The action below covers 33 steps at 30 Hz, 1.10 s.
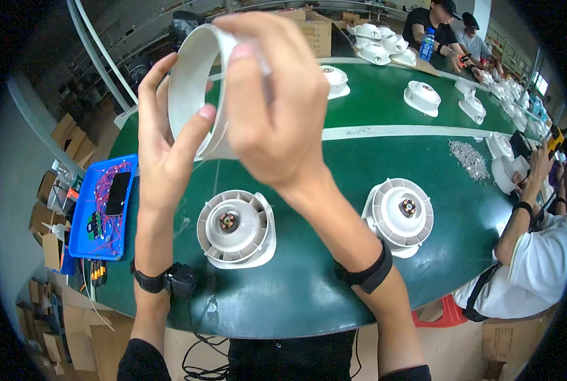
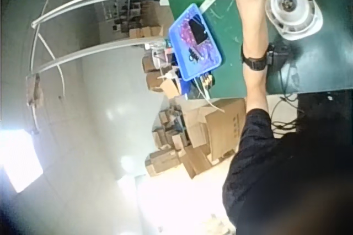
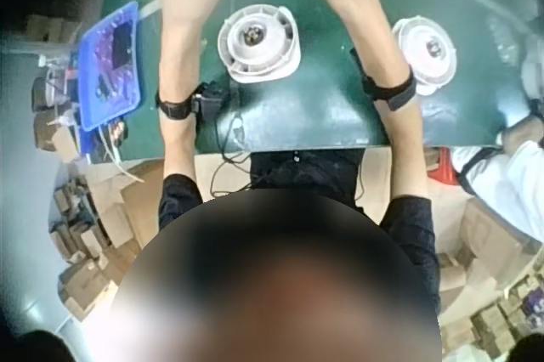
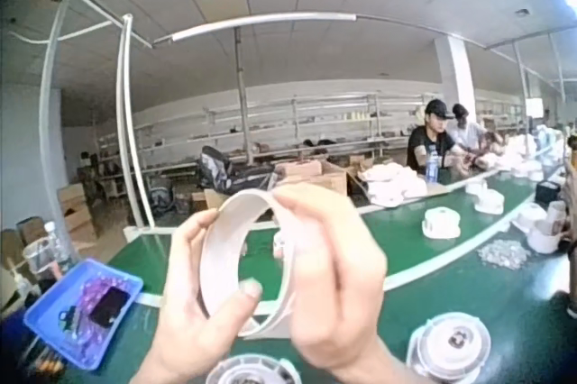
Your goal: The person assembles white plastic fan housings on a green workbench. They pick up the housing parts, insert internal components, and connect red and black wires. The person repeatedly handles the units, aligning and snapping the plastic pieces together. Finished units are placed on the table.
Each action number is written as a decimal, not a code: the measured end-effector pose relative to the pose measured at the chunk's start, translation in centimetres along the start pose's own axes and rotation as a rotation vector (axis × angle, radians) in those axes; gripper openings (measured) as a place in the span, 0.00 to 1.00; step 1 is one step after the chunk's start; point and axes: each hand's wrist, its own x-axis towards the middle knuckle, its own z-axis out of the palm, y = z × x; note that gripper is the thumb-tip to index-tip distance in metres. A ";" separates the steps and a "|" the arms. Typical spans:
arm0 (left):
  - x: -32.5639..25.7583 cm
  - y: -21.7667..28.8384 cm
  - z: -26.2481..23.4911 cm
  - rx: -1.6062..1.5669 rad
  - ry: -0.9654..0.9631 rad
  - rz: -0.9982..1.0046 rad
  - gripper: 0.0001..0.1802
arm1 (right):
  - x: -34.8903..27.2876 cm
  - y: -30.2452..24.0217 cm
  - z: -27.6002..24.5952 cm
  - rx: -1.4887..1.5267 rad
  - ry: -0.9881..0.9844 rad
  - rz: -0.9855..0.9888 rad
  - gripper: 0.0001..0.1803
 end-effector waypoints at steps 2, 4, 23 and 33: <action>0.0 -0.3 -0.3 0.020 -0.028 -0.023 0.37 | 0.2 0.0 0.5 -0.071 -0.001 -0.206 0.16; 0.1 0.5 -0.4 0.000 0.020 -0.090 0.35 | -0.2 -0.5 1.1 -0.089 -0.046 -0.258 0.17; 0.2 -1.3 -0.8 -0.016 0.032 -0.068 0.24 | 0.5 -2.9 -0.4 0.095 -0.312 -0.125 0.16; 0.3 -0.1 -1.6 0.130 0.112 0.175 0.28 | 0.9 -3.2 -0.6 0.223 -0.445 0.194 0.29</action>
